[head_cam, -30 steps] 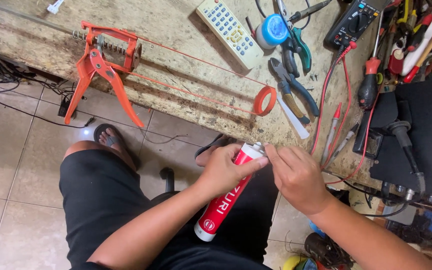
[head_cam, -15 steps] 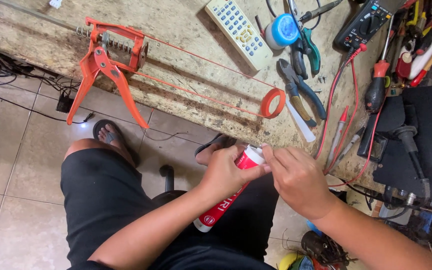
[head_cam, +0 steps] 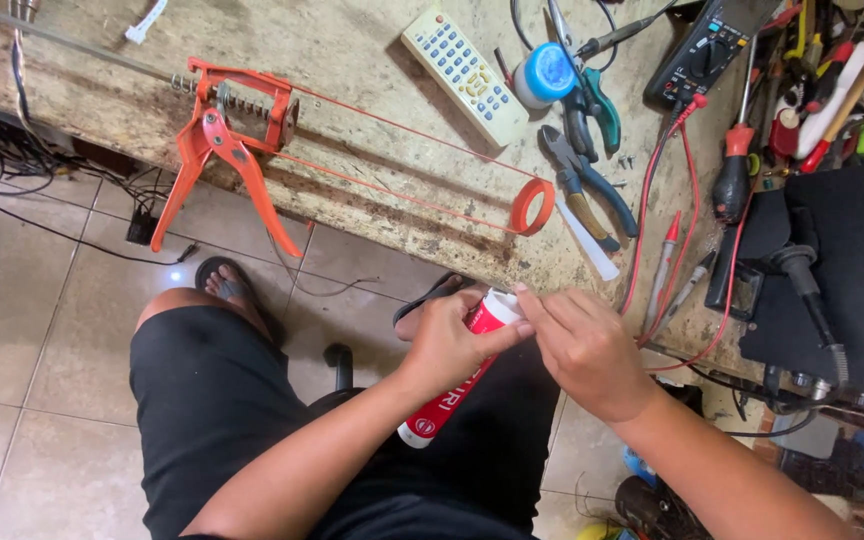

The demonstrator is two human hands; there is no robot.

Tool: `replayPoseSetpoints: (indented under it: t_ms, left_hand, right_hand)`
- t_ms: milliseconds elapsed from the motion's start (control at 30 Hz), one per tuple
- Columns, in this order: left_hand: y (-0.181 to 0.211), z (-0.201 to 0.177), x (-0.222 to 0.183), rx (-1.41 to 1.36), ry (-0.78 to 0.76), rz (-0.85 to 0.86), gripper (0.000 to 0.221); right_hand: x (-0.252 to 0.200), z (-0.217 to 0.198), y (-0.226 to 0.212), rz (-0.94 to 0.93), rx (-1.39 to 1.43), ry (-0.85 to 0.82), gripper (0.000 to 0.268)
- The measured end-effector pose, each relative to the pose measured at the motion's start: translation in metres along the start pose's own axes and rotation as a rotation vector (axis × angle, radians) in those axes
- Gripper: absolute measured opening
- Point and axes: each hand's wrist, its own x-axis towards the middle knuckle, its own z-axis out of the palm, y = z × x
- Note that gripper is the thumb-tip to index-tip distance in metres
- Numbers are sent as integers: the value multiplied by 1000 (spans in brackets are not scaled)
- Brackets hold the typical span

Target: Preparing a silicone caulking gun by opening a new tube of silicone and loading it into the applicator gun.

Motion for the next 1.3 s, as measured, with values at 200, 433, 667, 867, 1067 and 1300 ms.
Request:
replayPoseSetpoints:
  t_ms: [200,433,667,867,1067,1300]
  left_hand:
    - [15,0,-2,57,8,-39,52]
    - [-4,-5,10,103,-66,-123,47]
    - [-1,-7,5,-326,-189,-123,33]
    - [4,-12,4,-476,-257,-177,38]
    - [13,-15,2,-420,-230,-144,40]
    - [-51,7,19,-265,-84,-9,42]
  right_hand:
    - [-16,-5,3,-22,-108,-21,20]
    - [12,-1,4,-92,-44,1,19]
    - [-23,7,16,-54,-17,29,22]
    - [-9,10,15,-78,-28,102,20]
    - [-2,3,12,-87,-43,82,16]
    - [3,-13,14,0,42,-35,12]
